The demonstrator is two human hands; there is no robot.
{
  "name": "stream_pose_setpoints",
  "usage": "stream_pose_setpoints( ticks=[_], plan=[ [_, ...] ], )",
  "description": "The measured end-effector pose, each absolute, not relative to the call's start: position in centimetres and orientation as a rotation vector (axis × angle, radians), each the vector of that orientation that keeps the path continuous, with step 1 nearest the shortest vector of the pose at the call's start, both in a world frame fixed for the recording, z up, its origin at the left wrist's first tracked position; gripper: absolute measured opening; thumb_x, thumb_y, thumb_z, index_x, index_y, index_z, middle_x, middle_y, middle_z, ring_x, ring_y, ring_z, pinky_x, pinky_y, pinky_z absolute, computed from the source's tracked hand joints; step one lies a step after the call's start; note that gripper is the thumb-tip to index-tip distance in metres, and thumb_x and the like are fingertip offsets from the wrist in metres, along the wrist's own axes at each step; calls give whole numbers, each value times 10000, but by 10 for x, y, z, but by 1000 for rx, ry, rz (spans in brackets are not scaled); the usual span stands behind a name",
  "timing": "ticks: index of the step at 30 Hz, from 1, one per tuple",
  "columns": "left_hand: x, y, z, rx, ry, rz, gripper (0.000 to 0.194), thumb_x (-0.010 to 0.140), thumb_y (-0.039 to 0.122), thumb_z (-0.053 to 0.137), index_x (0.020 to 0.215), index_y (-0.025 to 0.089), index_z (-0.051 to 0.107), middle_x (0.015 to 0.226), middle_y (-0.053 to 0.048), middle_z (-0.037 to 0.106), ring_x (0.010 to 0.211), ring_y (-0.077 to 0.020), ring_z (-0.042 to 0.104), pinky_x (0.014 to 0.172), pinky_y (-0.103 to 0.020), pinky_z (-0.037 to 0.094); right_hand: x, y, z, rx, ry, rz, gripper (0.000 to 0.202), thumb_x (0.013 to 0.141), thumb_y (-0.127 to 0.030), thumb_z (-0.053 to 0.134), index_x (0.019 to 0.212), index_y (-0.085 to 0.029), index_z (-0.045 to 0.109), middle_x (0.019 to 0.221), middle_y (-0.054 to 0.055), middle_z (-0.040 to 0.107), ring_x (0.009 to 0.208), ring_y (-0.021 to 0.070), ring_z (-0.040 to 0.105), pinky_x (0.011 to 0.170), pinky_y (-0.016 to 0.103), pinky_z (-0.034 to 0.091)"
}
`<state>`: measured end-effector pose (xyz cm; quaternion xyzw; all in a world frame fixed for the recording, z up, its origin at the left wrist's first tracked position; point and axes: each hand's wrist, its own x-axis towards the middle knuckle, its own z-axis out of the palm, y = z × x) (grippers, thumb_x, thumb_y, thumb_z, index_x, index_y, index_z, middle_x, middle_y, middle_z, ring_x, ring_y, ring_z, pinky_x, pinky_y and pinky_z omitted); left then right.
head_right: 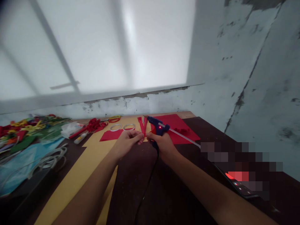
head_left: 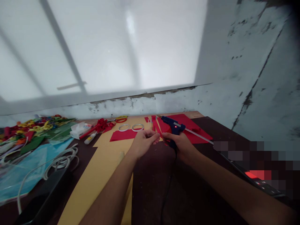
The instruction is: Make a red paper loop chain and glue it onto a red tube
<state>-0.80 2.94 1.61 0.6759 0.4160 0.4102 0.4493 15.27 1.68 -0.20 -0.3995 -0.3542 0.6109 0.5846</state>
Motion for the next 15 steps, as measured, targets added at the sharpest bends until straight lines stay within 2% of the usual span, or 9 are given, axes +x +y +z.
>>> stream_pose_setpoints(
  ticks=[8,15],
  plan=[
    [-8,29,17,1657,978,1007,306,811,426,682,650,166,675,675,-20,636,646,-136,542,656,-260,392,153,16,-2,-898,-886,1350,349,536,-346,894,668,-162,629,608,-6,609,561,130,526,561,279,400],
    [-6,27,17,1642,978,960,274,783,415,718,707,152,721,707,-36,669,645,-133,564,654,-259,410,153,16,-2,-892,-867,1374,367,524,-364,901,697,-166,645,656,21,649,605,168,584,600,306,445]
  ],
)
